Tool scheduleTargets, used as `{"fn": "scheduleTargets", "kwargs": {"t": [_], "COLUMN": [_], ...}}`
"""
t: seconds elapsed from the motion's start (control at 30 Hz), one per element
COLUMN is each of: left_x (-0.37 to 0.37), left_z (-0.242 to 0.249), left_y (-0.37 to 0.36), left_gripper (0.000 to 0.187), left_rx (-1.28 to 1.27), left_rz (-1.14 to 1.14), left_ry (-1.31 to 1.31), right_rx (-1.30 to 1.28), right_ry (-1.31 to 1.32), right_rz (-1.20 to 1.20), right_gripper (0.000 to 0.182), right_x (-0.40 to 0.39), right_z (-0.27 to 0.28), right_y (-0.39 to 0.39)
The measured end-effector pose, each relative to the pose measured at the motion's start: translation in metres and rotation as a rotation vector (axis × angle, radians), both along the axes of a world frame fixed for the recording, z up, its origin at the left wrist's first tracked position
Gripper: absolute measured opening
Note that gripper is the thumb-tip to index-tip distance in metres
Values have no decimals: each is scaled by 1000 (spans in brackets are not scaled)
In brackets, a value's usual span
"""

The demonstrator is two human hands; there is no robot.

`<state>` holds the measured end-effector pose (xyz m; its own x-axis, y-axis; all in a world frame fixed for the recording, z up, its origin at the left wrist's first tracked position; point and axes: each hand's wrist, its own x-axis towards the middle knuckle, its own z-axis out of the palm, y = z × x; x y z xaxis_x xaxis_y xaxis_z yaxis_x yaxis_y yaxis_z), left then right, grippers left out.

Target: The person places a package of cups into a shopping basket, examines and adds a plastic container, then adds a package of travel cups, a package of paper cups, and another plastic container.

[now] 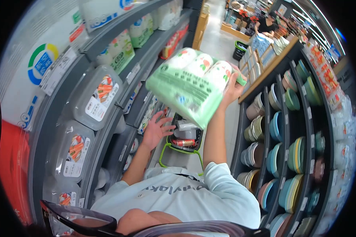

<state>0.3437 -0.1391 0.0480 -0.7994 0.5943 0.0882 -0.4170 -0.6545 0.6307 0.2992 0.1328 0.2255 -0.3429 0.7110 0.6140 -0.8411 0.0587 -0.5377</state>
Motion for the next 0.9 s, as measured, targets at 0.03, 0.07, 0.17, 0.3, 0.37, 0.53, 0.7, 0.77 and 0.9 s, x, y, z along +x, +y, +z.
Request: {"fn": "scheduleTargets", "kwargs": {"t": [0.03, 0.07, 0.17, 0.3, 0.37, 0.53, 0.7, 0.77, 0.9], "left_x": [-1, -2, 2, 17, 27, 24, 18, 17, 20], "left_z": [20, 38, 72, 72, 92, 130, 134, 131, 140], "left_y": [8, 14, 31, 54, 63, 73, 69, 67, 65], "left_gripper": [77, 87, 90, 74, 71, 85, 88, 86, 86], "left_rx": [120, 236, 161, -72, -108, -183, -137, -91, -44], "left_rz": [-76, -148, -222, -243, -194, 45, 88, 119, 171], "left_ry": [-14, -28, -60, -1, -11, 259, 225, 147, 178], "right_rx": [-6, -16, -60, -175, -207, -85, 44, 7, 92], "right_ry": [11, 28, 69, 7, -85, -324, -528, -555, -569], "right_rz": [63, 129, 228, 280, 201, 539, 515, 488, 424], "right_gripper": [19, 21, 24, 31, 49, 85, 81, 82, 85], "right_x": [17, 35, 72, 108, 121, 179, 194, 195, 194], "right_z": [-5, -11, -41, -54, -58, -57, -62, -54, -45], "right_y": [3, 3, 23, 44, 50, 49, 27, 23, 15]}}
